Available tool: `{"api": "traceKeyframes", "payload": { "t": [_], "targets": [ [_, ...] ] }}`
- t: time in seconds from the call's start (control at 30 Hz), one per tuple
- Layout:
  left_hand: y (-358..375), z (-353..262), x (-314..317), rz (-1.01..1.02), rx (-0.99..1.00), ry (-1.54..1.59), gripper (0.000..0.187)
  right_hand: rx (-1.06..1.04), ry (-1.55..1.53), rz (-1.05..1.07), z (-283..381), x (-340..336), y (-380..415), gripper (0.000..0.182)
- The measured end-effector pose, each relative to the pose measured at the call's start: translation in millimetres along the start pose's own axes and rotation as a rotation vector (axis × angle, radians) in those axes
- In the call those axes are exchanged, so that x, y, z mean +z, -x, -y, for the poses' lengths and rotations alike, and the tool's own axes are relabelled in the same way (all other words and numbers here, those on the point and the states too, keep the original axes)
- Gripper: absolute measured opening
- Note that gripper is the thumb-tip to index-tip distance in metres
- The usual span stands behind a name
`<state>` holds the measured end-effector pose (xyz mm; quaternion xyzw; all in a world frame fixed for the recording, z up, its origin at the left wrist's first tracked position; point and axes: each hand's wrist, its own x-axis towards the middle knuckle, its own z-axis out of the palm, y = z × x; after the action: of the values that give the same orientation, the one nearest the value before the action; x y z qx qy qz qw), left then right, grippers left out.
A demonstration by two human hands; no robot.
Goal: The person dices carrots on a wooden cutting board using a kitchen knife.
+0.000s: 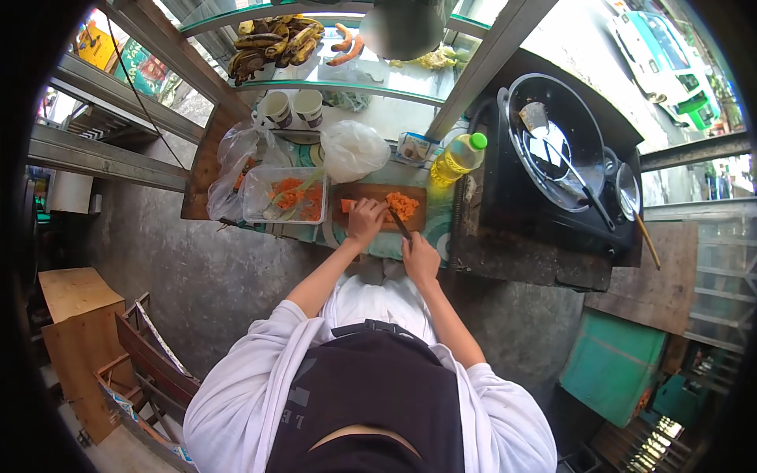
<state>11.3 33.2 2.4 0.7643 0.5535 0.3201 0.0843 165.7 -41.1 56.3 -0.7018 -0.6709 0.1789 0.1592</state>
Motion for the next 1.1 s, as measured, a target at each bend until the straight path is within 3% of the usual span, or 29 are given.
{"api": "traceKeyframes", "payload": {
  "t": [0.17, 0.37, 0.43, 0.67, 0.83, 1.1],
  "targets": [
    [-6, 0, -3, -0.033, -0.033, 0.033, 0.016, 0.068, -0.031, 0.024, -1, -9, 9, 0.024],
    [-8, -17, -9, -0.007, 0.093, 0.138, 0.017, 0.039, -0.051, 0.026, 8, -4, 6, 0.024],
    [-6, -12, 2, -0.016, -0.028, 0.093, 0.020, 0.032, -0.042, 0.035, 10, -5, 4, 0.024],
    [-9, 2, 2, -0.030, -0.057, 0.074, 0.025, 0.053, -0.043, 0.028, 11, -12, 10, 0.024],
    [-13, -7, -7, 0.005, 0.079, 0.119, 0.026, 0.061, -0.087, 0.039, 10, -13, 3, 0.025],
    [-19, 3, 0, -0.030, 0.071, 0.046, 0.025, 0.122, -0.114, 0.102, 13, -30, 1, 0.023]
  ]
}}
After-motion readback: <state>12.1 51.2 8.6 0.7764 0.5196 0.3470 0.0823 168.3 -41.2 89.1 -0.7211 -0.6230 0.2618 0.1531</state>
